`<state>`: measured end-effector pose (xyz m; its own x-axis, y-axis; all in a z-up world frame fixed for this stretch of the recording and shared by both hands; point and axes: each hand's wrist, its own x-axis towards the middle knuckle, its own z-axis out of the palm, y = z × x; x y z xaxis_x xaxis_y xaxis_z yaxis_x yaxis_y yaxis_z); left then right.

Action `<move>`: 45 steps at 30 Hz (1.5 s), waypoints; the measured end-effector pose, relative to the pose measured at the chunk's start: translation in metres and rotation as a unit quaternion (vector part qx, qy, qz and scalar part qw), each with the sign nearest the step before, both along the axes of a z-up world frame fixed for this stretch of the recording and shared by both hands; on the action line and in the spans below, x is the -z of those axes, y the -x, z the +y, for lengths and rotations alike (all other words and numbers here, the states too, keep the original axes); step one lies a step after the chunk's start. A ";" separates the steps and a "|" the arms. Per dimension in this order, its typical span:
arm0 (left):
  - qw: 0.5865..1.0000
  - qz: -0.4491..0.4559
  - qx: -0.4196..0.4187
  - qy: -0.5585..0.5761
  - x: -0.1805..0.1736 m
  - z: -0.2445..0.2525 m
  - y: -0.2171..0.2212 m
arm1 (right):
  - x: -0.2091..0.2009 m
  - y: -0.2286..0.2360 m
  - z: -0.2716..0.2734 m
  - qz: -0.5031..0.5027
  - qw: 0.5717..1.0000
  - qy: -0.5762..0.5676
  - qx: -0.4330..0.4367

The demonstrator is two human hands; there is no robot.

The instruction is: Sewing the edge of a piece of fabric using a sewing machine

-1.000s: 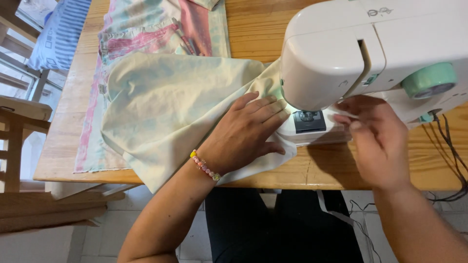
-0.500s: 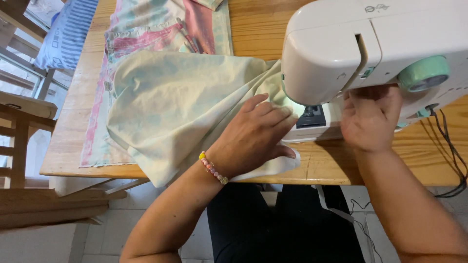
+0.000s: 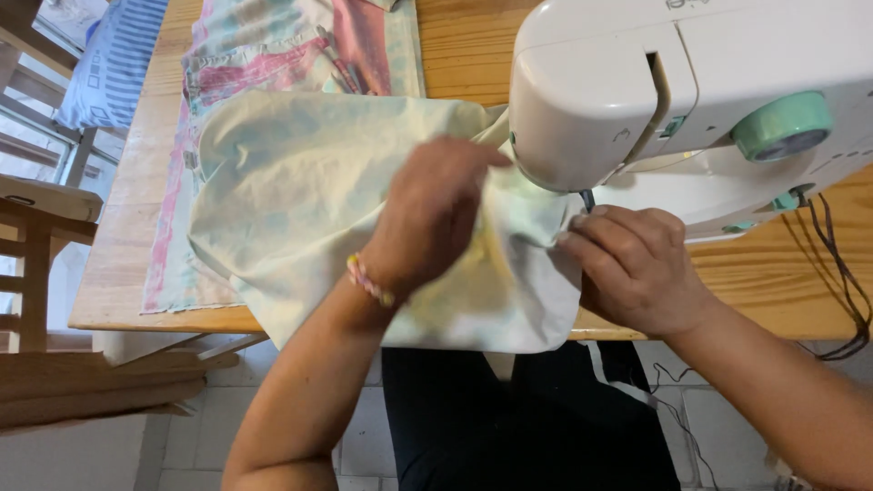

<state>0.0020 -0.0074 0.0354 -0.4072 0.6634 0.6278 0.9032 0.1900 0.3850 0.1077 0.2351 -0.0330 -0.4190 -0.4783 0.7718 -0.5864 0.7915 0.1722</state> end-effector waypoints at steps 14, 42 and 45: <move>0.990 -0.022 -0.019 0.138 -0.011 -0.040 0.039 | -0.017 0.003 0.014 -0.022 0.980 -0.004 -0.198; 0.974 0.114 -0.124 0.152 0.048 0.028 -0.047 | -0.065 0.038 0.005 -0.294 0.880 0.367 -0.059; 0.974 0.106 -0.122 0.157 0.046 0.027 -0.047 | -0.064 0.043 0.005 -0.289 0.892 0.345 -0.046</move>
